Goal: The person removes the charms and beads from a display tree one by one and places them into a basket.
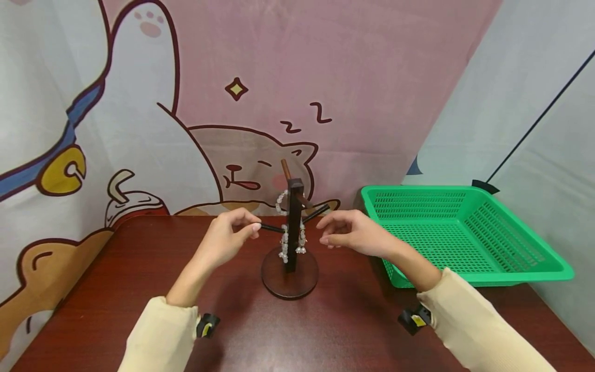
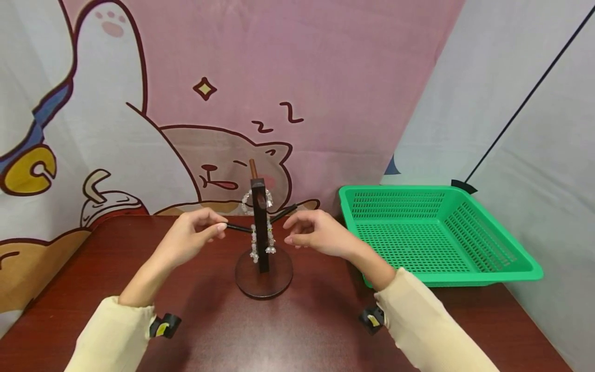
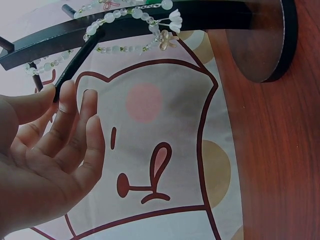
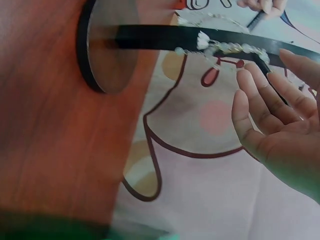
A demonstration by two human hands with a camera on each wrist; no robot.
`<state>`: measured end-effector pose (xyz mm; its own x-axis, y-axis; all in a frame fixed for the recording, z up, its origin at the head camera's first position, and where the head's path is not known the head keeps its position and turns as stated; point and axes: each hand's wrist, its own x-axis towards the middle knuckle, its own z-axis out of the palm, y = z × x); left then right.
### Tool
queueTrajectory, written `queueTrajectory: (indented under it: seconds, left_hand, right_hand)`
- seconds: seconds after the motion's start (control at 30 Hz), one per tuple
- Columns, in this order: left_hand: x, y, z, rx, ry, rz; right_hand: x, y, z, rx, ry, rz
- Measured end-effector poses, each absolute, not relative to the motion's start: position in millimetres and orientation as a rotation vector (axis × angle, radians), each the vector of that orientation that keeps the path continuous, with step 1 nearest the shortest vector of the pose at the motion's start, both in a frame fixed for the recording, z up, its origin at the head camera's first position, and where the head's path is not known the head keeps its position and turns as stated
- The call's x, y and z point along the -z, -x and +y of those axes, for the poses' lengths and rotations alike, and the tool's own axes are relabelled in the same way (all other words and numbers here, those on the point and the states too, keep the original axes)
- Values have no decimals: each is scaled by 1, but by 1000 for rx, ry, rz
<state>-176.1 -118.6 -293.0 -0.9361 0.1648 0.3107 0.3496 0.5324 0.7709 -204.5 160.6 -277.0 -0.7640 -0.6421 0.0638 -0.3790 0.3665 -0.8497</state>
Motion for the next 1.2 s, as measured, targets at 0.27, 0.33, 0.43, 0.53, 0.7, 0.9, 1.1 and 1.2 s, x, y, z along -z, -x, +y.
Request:
queueTrajectory:
  seconds: [0.27, 0.33, 0.43, 0.53, 0.7, 0.9, 1.1, 1.2]
  left_hand:
    - [294, 176, -119, 1367, 440, -2567]
    - [294, 176, -119, 1367, 438, -2568]
    - [294, 176, -119, 1368, 436, -2570]
    - [293, 177, -119, 1369, 436, -2572]
    - [293, 176, -119, 1363, 439, -2574]
    - [293, 177, -119, 1360, 440, -2573]
    - [293, 177, -119, 1363, 434, -2576]
    - [293, 177, -119, 1365, 432, -2578]
  right_hand:
    - [298, 204, 150, 1405, 881, 2365]
    - [303, 205, 148, 1435, 880, 2365]
    - [308, 207, 145, 1471, 879, 2371]
    - [311, 207, 141, 1506, 880, 2364]
    - [313, 208, 136, 1533, 892, 2357]
    - [313, 208, 131, 1557, 893, 2350]
    - [315, 209, 129, 1572, 885, 2360]
    - [316, 209, 128, 1566, 882, 2375]
